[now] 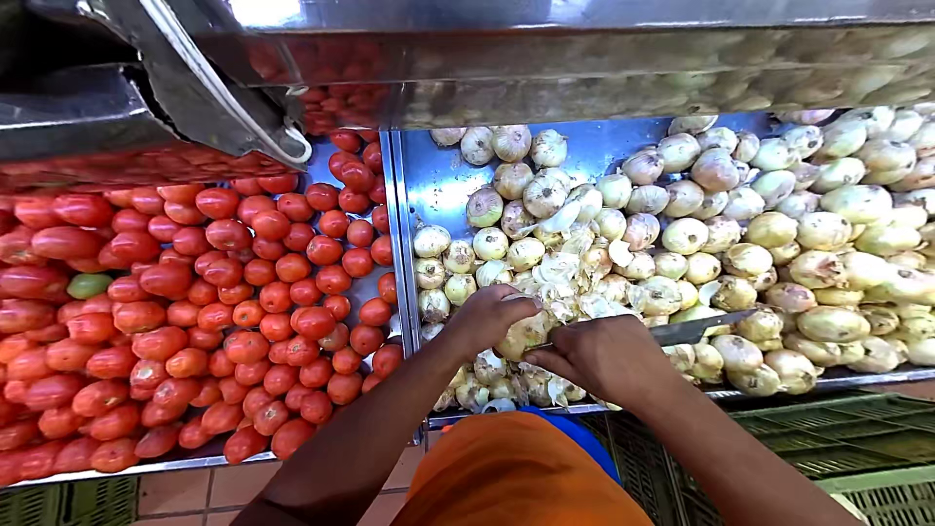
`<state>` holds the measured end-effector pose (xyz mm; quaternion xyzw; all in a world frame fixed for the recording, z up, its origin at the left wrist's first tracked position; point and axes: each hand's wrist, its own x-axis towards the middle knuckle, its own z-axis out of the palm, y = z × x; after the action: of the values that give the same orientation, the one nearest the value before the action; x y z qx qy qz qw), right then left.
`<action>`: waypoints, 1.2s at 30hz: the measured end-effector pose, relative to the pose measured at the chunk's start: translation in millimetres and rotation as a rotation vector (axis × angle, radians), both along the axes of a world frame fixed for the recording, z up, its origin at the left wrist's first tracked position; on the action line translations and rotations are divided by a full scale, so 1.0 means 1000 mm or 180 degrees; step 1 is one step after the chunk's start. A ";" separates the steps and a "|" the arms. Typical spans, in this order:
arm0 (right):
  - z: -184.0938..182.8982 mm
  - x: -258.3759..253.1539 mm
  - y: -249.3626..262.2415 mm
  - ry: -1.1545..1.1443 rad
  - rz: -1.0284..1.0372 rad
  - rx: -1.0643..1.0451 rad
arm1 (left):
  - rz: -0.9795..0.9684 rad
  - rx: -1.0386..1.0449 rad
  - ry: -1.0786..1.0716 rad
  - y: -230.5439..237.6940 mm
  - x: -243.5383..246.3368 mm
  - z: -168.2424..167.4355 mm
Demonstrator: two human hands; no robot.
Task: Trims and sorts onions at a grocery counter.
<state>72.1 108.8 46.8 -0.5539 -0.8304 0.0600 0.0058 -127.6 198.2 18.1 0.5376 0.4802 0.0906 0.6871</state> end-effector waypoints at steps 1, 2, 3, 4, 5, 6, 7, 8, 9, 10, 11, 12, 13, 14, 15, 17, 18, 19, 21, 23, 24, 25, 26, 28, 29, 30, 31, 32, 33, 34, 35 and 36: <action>0.000 -0.001 -0.001 0.0027 0.0167 -0.0013 | 0.0124 -0.0140 -0.0098 0.001 -0.001 -0.003; -0.002 -0.003 -0.005 0.0081 0.0346 -0.0085 | 0.0361 -0.0285 -0.0232 0.003 -0.002 -0.007; -0.004 -0.007 -0.011 0.0107 0.0465 -0.0232 | 0.0646 -0.0466 -0.0391 0.007 -0.003 -0.009; -0.006 -0.011 -0.017 0.0116 0.0485 -0.0374 | 0.0898 -0.0610 -0.0496 0.014 -0.005 -0.009; -0.008 -0.011 -0.019 0.0123 0.0394 -0.0484 | 0.1056 -0.0681 -0.0596 0.020 -0.007 -0.008; -0.007 -0.008 -0.018 0.0173 0.0223 -0.0557 | 0.1096 -0.0678 -0.0670 0.023 -0.009 -0.005; -0.005 -0.005 -0.015 0.0291 0.0005 -0.0576 | 0.1052 -0.0607 -0.0734 0.022 -0.011 -0.003; -0.001 -0.003 -0.011 0.0397 -0.0215 -0.0548 | 0.0964 -0.0502 -0.0775 0.019 -0.012 -0.001; 0.003 -0.002 -0.006 0.0418 -0.0421 -0.0527 | 0.0874 -0.0395 -0.0791 0.014 -0.013 -0.002; 0.006 -0.002 -0.001 0.0398 -0.0566 -0.0439 | 0.0800 -0.0291 -0.0809 0.010 -0.012 -0.002; 0.009 -0.002 0.004 0.0338 -0.0693 -0.0392 | 0.0740 -0.0195 -0.0826 0.007 -0.011 -0.002; 0.012 -0.002 0.008 0.0256 -0.0810 -0.0443 | 0.0696 -0.0112 -0.0812 0.004 -0.008 -0.001; 0.014 -0.002 0.010 0.0172 -0.0897 -0.0564 | 0.0665 -0.0044 -0.0751 0.001 -0.006 0.001; 0.015 -0.002 0.011 0.0118 -0.0932 -0.0652 | 0.0632 0.0006 -0.0648 -0.003 -0.004 0.004; 0.014 -0.002 0.010 0.0097 -0.0933 -0.0707 | 0.0603 0.0066 -0.0519 -0.007 -0.003 0.007; 0.012 -0.003 0.007 0.0107 -0.0881 -0.0732 | 0.0560 0.0224 -0.0239 -0.015 -0.001 0.011; 0.011 -0.004 0.006 0.0124 -0.0865 -0.0752 | 0.0538 0.0255 -0.0146 -0.018 0.001 0.012; 0.010 -0.003 0.006 0.0123 -0.0851 -0.0777 | 0.0544 0.0252 -0.0116 -0.020 0.003 0.010; 0.003 0.000 0.007 0.0138 -0.0757 -0.0748 | 0.0574 0.0232 -0.0120 -0.022 0.006 0.007; -0.007 0.006 0.006 0.0186 -0.0524 -0.0507 | 0.0630 0.0213 -0.0071 -0.026 0.010 0.003; -0.012 0.008 0.006 0.0179 -0.0412 -0.0360 | 0.0651 0.0203 -0.0018 -0.029 0.012 0.001; -0.018 0.009 0.006 0.0166 -0.0296 -0.0185 | 0.0666 0.0233 0.0057 -0.031 0.016 -0.002; -0.023 0.011 0.007 0.0167 -0.0185 -0.0040 | 0.0676 0.0281 0.0128 -0.033 0.019 -0.004; -0.033 0.015 0.009 0.0194 0.0034 0.0107 | 0.0701 0.0338 0.0239 -0.036 0.024 -0.009; -0.037 0.017 0.011 0.0214 0.0119 0.0119 | 0.0751 0.0340 0.0248 -0.036 0.027 -0.013; -0.039 0.020 0.014 0.0186 0.0162 0.0075 | 0.0840 0.0271 0.0206 -0.035 0.030 -0.017; -0.042 0.022 0.016 0.0148 0.0174 0.0016 | 0.0969 0.0123 0.0118 -0.034 0.033 -0.022; -0.043 0.024 0.017 0.0110 0.0167 -0.0028 | 0.1124 -0.0059 0.0031 -0.032 0.037 -0.027; -0.044 0.027 0.019 0.0072 0.0164 -0.0053 | 0.1257 -0.0232 -0.0020 -0.030 0.042 -0.032; -0.045 0.029 0.019 0.0050 0.0183 -0.0107 | 0.1375 -0.0354 -0.0020 -0.028 0.046 -0.038; -0.047 0.029 0.017 0.0048 0.0234 -0.0231 | 0.1517 -0.0403 0.0011 -0.025 0.050 -0.046; -0.048 0.025 0.011 0.0070 0.0320 -0.0431 | 0.1697 -0.0410 0.0043 -0.020 0.052 -0.057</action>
<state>97.1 119.9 -1.4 -0.5100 -0.8511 0.1223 -0.0255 -75.7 177.9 -38.8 0.3480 0.6141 0.2340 0.6686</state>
